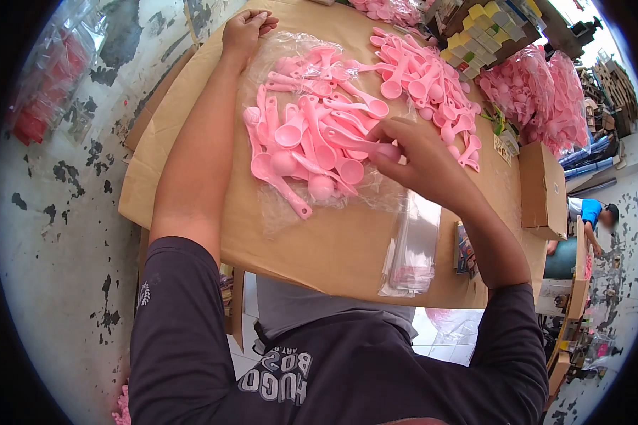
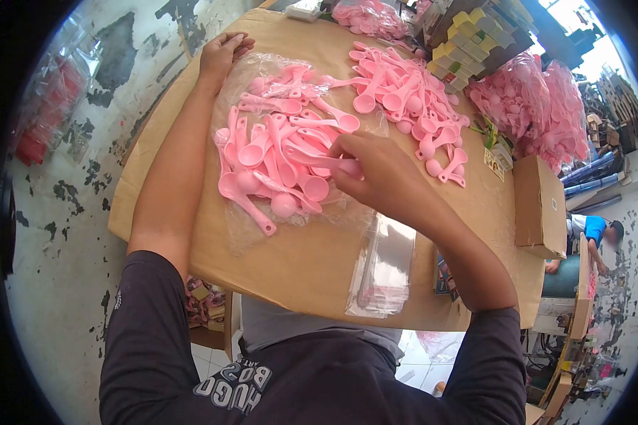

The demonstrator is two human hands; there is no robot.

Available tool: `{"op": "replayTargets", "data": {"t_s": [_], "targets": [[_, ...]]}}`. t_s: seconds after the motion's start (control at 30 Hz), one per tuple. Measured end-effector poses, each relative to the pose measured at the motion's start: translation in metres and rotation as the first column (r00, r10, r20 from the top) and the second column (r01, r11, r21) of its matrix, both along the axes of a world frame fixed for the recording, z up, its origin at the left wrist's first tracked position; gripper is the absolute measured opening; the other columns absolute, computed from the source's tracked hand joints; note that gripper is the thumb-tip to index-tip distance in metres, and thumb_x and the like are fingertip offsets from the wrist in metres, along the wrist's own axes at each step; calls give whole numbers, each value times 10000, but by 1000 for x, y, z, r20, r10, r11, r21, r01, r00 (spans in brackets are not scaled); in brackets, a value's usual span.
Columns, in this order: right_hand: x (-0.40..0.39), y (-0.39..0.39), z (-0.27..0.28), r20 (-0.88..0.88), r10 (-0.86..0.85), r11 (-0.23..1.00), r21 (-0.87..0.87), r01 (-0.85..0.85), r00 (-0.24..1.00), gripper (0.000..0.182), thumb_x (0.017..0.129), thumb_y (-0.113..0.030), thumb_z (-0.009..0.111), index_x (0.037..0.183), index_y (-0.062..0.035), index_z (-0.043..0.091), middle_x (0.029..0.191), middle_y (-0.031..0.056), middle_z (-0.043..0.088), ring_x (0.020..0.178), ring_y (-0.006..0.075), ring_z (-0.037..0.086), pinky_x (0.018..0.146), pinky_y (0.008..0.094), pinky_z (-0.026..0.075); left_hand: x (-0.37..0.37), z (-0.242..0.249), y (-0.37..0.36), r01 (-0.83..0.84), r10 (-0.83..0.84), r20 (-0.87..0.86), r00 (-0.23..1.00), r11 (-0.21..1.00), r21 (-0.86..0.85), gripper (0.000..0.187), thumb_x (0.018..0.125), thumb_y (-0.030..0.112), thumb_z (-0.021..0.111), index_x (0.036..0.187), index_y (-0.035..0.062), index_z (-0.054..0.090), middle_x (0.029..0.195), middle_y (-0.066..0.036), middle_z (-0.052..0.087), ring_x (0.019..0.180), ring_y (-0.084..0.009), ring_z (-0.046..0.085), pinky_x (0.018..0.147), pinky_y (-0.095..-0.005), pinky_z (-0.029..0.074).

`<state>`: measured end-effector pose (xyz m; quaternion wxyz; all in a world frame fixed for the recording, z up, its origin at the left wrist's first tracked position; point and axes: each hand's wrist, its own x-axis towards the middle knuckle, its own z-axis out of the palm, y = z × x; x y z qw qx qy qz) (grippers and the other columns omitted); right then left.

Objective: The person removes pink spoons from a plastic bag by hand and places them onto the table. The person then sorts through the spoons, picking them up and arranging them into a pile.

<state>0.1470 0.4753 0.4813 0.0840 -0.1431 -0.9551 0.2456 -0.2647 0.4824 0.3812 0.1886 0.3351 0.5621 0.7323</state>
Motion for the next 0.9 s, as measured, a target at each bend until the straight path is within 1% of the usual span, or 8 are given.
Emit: {"op": "replayTargets", "data": {"t_s": [0.2, 0.43, 0.6, 0.63, 0.67, 0.7, 0.8, 0.9], "targets": [[23, 31, 33, -84, -177, 978, -126, 165, 981, 178, 984, -155, 705, 1109, -29, 712, 900, -60, 655, 750, 3, 513, 645, 215, 424, 1, 1, 0, 7, -7, 3, 1000, 1000, -4, 284, 1065, 108, 555, 1249, -93, 633, 1143, -199, 739, 1057, -219, 731, 937, -249, 589], [38, 100, 29, -175, -401, 725, -660, 195, 899, 235, 992, -237, 729, 1101, -30, 701, 886, -52, 653, 720, -4, 539, 631, 180, 423, -2, -1, 1, 15, -16, -30, 999, 1000, -11, 291, 1069, 106, 546, 1252, -102, 636, 1146, -203, 741, 1067, -229, 735, 946, -256, 593], [40, 151, 1, -160, -447, 706, -668, 237, 880, 313, 983, -262, 737, 1220, -68, 674, 877, -70, 627, 667, -13, 470, 579, 165, 346, -6, -4, 3, 27, -27, -18, 999, 1000, -13, 287, 1069, 102, 550, 1254, -100, 635, 1149, -204, 740, 1074, -235, 734, 956, -263, 595], [35, 155, -8, -437, -396, 917, -152, 368, 808, 292, 978, -256, 740, 1183, -55, 688, 912, -39, 649, 675, 16, 502, 612, 180, 397, -6, -5, 3, 28, -29, -19, 999, 1000, -8, 286, 1069, 100, 551, 1255, -101, 634, 1149, -203, 740, 1076, -236, 734, 958, -265, 597], [30, 155, -14, -629, -183, 771, 384, 508, 755, 273, 973, -250, 743, 1146, -42, 702, 947, -8, 671, 683, 45, 535, 645, 194, 448, -7, -5, 2, 28, -28, -21, 999, 1000, -2, 286, 1068, 98, 553, 1256, -101, 634, 1150, -203, 740, 1078, -237, 733, 959, -267, 598], [23, 145, -10, -631, -180, 775, 381, 504, 754, 273, 973, -250, 743, 1146, -42, 702, 947, -8, 671, 683, 45, 535, 645, 194, 448, -7, -3, 1, 21, -22, -24, 999, 1000, -5, 286, 1068, 98, 553, 1256, -101, 634, 1150, -203, 740, 1078, -237, 733, 959, -267, 598], [11, 94, 11, -348, -263, 965, -85, 249, 900, 235, 954, -201, 740, 1128, -47, 706, 1028, 41, 702, 792, 170, 635, 752, 334, 532, -6, -3, -1, 35, -36, -32, 999, 999, -18, 286, 1070, 97, 552, 1258, -103, 630, 1153, -204, 739, 1077, -239, 734, 959, -269, 602], [-10, 71, 6, -211, 53, 998, 34, -47, 976, 240, 926, -152, 724, 1140, -48, 685, 1072, 95, 701, 857, 251, 667, 804, 394, 551, -10, -6, 4, 39, -39, -22, 999, 999, -12, 288, 1069, 99, 554, 1259, -104, 629, 1153, -208, 740, 1071, -240, 737, 954, -270, 604]]}}
